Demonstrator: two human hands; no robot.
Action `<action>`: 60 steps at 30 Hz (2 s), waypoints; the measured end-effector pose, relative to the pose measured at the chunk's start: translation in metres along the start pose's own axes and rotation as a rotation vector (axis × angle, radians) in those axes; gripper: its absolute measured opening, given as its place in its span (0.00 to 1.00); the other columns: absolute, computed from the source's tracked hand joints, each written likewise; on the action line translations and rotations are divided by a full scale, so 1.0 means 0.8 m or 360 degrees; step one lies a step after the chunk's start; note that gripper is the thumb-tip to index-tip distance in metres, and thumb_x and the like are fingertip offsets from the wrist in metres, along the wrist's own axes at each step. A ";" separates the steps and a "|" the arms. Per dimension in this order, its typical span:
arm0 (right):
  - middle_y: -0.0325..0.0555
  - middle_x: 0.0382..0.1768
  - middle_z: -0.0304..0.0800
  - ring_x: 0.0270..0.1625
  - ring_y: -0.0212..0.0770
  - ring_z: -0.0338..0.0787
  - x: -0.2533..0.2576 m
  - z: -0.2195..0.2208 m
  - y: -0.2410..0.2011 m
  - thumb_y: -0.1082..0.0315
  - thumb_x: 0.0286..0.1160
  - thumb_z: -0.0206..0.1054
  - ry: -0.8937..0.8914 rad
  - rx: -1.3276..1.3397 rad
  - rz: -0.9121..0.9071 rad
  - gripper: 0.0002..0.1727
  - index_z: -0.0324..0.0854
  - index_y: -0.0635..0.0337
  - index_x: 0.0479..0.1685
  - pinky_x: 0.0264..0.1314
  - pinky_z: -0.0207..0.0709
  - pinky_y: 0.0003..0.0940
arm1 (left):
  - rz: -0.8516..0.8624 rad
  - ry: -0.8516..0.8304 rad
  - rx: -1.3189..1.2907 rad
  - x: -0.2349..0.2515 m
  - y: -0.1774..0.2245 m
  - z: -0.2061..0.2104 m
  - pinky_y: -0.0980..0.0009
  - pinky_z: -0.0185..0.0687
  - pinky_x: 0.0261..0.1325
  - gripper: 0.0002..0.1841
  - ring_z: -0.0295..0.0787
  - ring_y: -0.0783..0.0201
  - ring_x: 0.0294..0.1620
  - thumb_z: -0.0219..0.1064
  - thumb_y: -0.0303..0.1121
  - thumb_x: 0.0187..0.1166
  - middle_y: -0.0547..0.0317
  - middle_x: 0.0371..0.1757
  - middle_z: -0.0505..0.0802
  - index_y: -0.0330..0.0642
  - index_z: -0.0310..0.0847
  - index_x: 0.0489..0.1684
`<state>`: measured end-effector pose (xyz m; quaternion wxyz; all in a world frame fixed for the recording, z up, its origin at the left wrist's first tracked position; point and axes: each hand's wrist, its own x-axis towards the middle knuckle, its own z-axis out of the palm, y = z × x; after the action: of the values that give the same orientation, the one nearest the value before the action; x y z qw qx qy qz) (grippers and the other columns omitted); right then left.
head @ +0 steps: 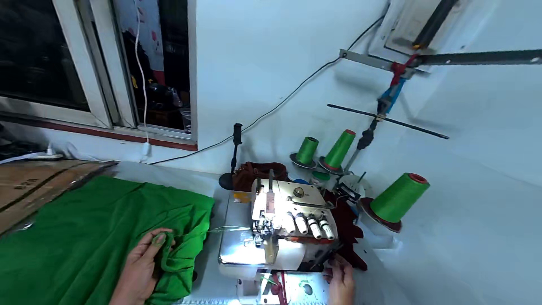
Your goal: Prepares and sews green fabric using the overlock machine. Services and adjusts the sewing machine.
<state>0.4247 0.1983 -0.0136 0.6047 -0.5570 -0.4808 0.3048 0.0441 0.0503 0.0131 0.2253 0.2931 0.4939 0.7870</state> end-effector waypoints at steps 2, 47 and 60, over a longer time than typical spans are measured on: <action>0.58 0.45 0.86 0.40 0.39 0.87 0.009 0.000 0.000 0.71 0.90 0.53 -0.0004 -0.0066 -0.0062 0.17 0.78 0.77 0.62 0.43 0.83 0.36 | 0.0093 -0.0058 -0.0056 -0.002 -0.003 0.000 0.78 0.87 0.40 0.12 0.88 0.74 0.33 0.51 0.27 0.84 0.68 0.34 0.92 0.45 0.83 0.44; 0.37 0.25 0.90 0.16 0.20 0.75 -0.149 0.089 -0.170 0.75 0.69 0.74 -0.1403 0.0141 0.0111 0.10 0.89 0.68 0.48 0.19 0.72 0.19 | 0.0079 -0.0513 -0.0614 -0.010 0.004 -0.009 0.75 0.87 0.44 0.05 0.91 0.73 0.33 0.74 0.44 0.72 0.67 0.29 0.93 0.59 0.93 0.33; 0.47 0.29 0.94 0.29 0.47 0.94 -0.152 0.142 -0.158 0.64 0.68 0.73 -0.0672 -0.1003 -0.1343 0.09 0.93 0.60 0.40 0.31 0.87 0.45 | 0.0075 -0.0555 -0.0666 -0.012 0.005 -0.009 0.76 0.87 0.42 0.04 0.90 0.73 0.32 0.73 0.43 0.72 0.66 0.29 0.93 0.58 0.92 0.31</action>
<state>0.2561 0.1070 0.0701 0.3695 -0.3971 -0.8399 -0.0167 0.0458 0.0377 0.0122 0.3442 0.3826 0.2675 0.8146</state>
